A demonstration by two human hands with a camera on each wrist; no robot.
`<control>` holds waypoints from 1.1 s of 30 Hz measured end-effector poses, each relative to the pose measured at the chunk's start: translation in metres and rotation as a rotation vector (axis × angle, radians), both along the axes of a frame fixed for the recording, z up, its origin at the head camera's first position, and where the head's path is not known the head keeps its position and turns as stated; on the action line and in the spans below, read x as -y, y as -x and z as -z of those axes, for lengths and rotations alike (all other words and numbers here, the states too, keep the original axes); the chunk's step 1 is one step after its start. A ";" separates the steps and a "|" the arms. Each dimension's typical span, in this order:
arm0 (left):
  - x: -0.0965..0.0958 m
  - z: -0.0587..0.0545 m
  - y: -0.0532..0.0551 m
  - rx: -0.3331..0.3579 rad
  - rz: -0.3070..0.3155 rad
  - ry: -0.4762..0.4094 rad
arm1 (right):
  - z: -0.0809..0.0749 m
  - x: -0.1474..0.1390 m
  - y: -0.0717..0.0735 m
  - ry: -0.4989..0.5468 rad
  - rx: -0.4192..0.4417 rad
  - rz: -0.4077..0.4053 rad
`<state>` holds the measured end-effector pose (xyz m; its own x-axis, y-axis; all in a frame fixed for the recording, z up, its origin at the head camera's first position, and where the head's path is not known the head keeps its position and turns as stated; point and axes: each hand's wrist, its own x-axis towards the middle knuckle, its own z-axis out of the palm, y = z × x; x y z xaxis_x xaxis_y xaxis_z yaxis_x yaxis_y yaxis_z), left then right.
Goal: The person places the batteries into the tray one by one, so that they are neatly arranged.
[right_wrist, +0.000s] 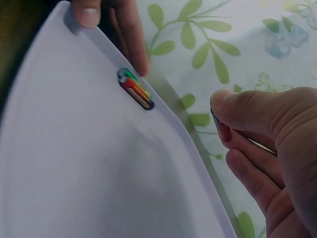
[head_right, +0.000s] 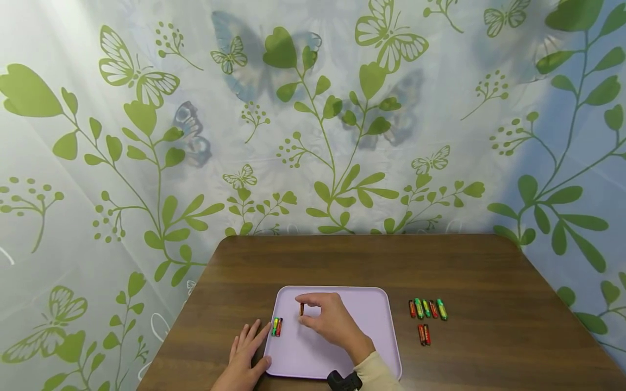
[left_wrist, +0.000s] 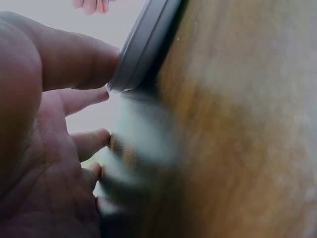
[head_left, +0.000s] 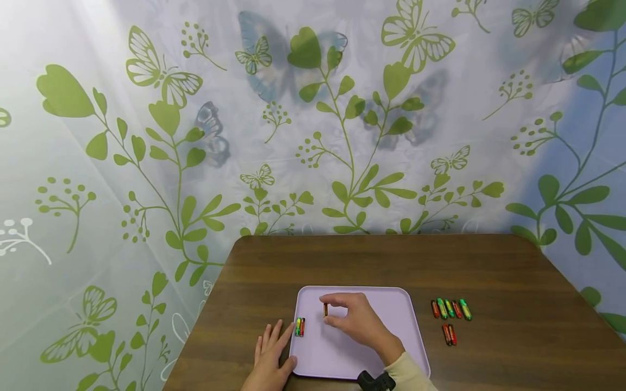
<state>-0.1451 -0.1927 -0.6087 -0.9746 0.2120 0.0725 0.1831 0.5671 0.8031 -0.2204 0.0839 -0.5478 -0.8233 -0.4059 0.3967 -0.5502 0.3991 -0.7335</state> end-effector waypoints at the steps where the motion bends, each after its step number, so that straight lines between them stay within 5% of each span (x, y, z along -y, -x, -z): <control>1: 0.000 0.000 0.000 0.003 0.003 0.003 | 0.001 0.003 -0.001 -0.003 -0.002 -0.003; 19: 0.001 0.005 0.003 -0.002 0.009 0.015 | 0.027 0.045 -0.008 -0.029 0.027 -0.024; 33: 0.001 0.003 0.001 -0.017 0.019 -0.005 | 0.031 0.057 -0.009 -0.161 -0.062 -0.006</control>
<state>-0.1462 -0.1938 -0.6112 -0.9689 0.2305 0.0905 0.2080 0.5593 0.8024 -0.2113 0.0272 -0.5793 -0.7969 -0.4729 0.3760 -0.5948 0.5053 -0.6252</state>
